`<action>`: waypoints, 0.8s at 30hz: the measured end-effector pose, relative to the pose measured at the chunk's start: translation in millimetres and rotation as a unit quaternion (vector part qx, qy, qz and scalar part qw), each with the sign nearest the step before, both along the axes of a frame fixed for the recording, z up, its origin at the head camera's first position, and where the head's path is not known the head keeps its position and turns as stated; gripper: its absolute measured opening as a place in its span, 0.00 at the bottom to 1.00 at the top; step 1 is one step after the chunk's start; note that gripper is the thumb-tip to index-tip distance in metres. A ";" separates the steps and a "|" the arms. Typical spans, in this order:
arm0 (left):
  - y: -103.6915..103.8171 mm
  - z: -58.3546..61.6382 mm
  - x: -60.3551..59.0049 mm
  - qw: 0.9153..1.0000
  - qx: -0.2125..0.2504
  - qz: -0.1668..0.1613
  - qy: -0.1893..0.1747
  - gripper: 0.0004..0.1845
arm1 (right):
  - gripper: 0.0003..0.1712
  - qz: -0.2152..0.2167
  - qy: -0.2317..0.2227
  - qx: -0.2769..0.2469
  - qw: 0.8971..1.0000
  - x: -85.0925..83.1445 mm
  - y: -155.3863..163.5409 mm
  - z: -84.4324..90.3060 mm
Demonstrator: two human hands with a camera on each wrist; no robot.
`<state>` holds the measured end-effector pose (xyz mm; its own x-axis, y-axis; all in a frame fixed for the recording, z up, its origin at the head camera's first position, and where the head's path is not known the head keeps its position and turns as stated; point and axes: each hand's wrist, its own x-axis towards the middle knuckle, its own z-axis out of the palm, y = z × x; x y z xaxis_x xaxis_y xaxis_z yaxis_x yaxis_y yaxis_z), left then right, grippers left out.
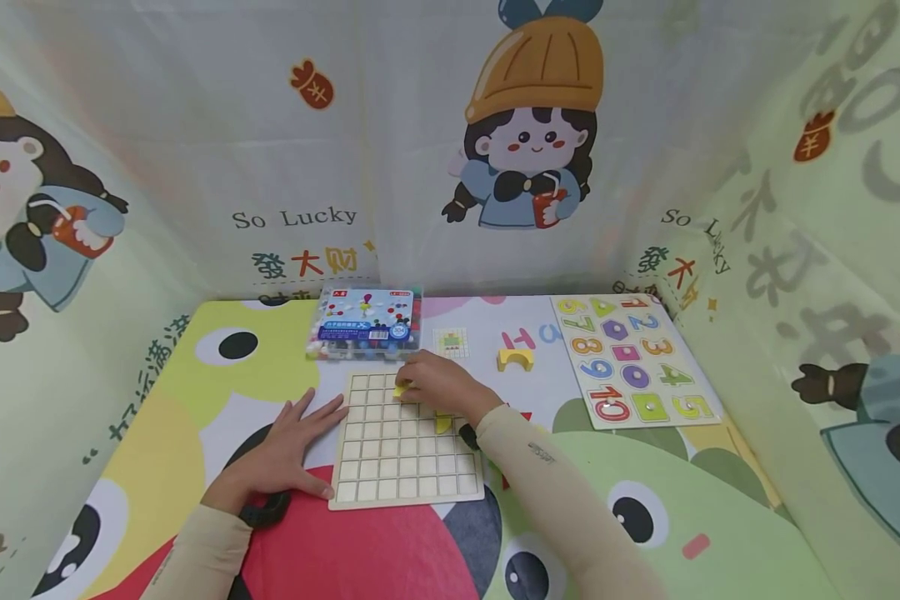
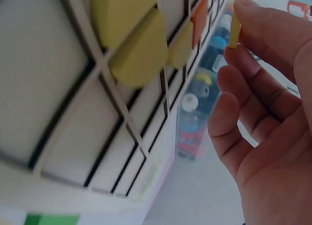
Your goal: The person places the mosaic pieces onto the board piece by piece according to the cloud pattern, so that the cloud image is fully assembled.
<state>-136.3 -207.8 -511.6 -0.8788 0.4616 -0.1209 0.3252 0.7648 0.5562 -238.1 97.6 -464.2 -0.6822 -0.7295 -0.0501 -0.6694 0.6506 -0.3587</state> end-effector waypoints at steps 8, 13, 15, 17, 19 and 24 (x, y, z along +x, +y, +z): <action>-0.4 -4.1 -0.8 1.000 -0.005 0.000 0.004 0.67 | 0.14 0.010 0.016 0.018 1.000 -3.1 -14.1 -9.1; -0.4 -5.2 -0.9 1.000 -0.004 -0.001 0.004 0.67 | 0.14 -0.005 -0.001 0.027 1.000 -1.8 -17.4 -10.1; -0.3 -5.0 -0.8 1.000 -0.003 -0.001 0.003 0.67 | 0.14 -0.009 -0.006 0.030 0.999 -1.5 -17.9 -10.4; -0.2 -4.5 -0.6 1.000 -0.003 0.000 0.004 0.68 | 0.14 -0.010 -0.009 0.028 1.000 -1.5 -18.5 -10.4; -0.2 -4.1 -0.5 1.000 -0.001 0.001 0.005 0.68 | 0.13 -0.011 -0.010 0.025 1.000 -1.9 -19.0 -10.8; -0.1 -4.0 -0.4 1.000 0.000 0.001 0.006 0.68 | 0.13 -0.017 -0.028 0.011 0.999 -2.2 -20.1 -12.0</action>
